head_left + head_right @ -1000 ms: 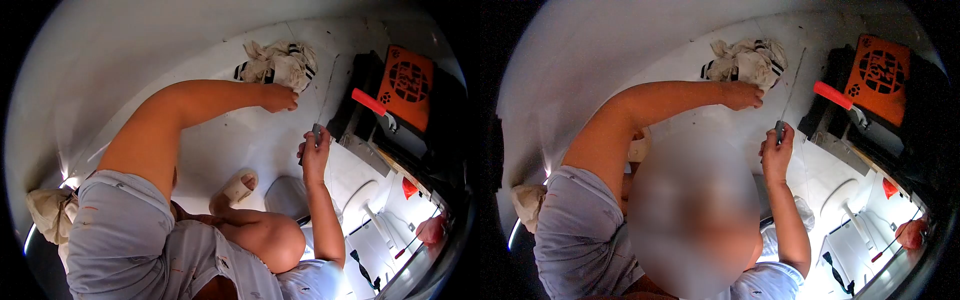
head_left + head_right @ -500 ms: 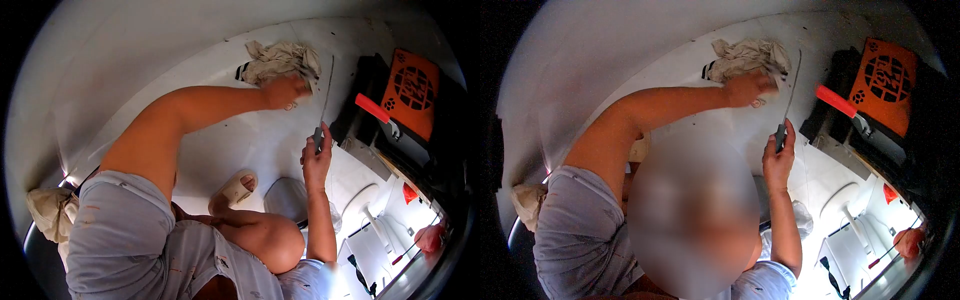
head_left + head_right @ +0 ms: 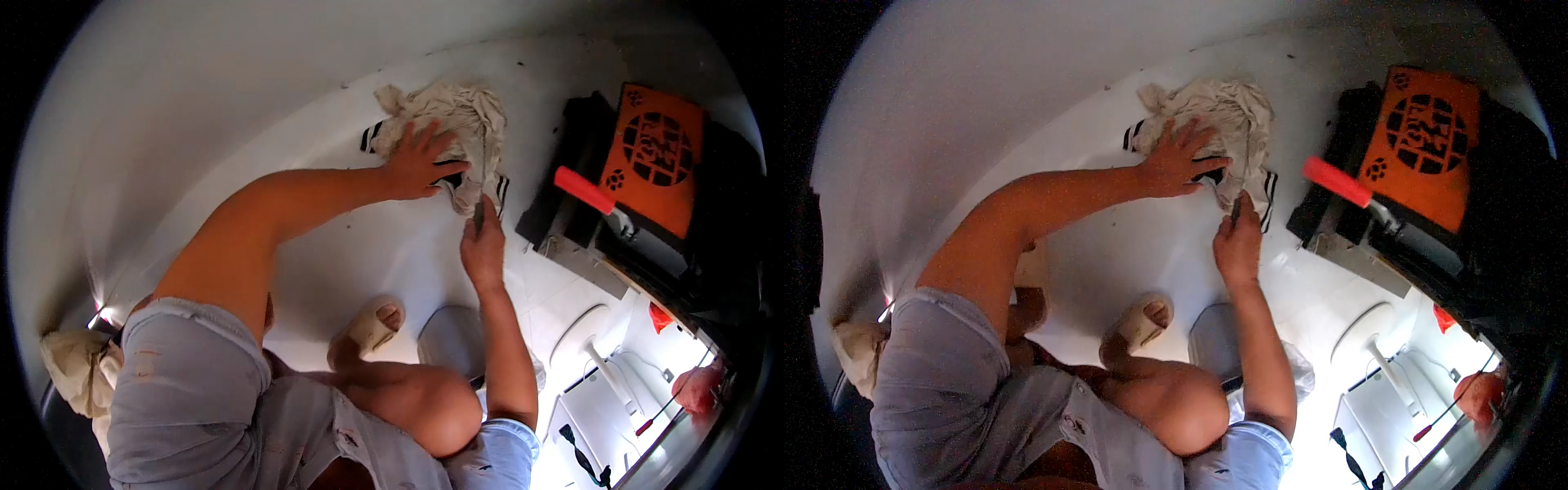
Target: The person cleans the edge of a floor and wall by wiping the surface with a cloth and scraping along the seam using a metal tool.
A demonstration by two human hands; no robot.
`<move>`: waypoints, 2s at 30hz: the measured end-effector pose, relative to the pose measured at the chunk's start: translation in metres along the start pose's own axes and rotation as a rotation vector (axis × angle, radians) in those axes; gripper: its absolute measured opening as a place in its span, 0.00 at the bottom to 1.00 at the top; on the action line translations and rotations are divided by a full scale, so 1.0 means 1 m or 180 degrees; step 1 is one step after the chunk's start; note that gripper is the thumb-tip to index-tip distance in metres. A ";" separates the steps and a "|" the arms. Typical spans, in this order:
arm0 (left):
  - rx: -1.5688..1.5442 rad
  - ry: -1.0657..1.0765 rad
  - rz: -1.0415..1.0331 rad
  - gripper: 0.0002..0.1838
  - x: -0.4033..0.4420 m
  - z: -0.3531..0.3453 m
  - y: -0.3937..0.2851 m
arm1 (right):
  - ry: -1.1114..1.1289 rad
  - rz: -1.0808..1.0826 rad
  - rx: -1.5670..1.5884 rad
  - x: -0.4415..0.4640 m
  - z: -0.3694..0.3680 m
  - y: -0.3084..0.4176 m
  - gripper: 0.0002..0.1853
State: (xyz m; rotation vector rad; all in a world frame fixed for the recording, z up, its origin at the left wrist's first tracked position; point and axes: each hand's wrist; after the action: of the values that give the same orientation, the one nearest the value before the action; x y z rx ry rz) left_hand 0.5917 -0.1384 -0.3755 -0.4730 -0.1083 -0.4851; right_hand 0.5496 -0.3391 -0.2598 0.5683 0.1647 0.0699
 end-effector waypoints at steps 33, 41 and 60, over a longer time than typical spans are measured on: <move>0.0132 -0.0030 -0.0023 0.38 0.078 -0.031 0.073 | -0.0549 0.0517 -0.0196 0.160 -0.060 -0.016 0.34; 0.0151 0.0634 0.0845 0.37 0.247 -0.036 0.086 | -0.0569 -0.1027 0.0078 0.331 -0.024 -0.037 0.28; -0.0363 -0.0555 -0.0637 0.37 0.131 -0.043 0.112 | -0.1256 -0.2109 0.3034 0.311 -0.064 -0.043 0.28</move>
State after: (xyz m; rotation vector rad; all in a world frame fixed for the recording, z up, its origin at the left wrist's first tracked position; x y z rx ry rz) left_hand 0.7591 -0.1264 -0.4317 -0.6195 -0.2989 -0.6482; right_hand 0.8450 -0.3069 -0.3782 1.4304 -0.0185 -0.8010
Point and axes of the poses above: each hand's wrist, its own x-axis towards the middle knuckle, its own z-axis out of the back of the hand, y = z × x, and after that the axes turned 10 degrees about -y, right-handed
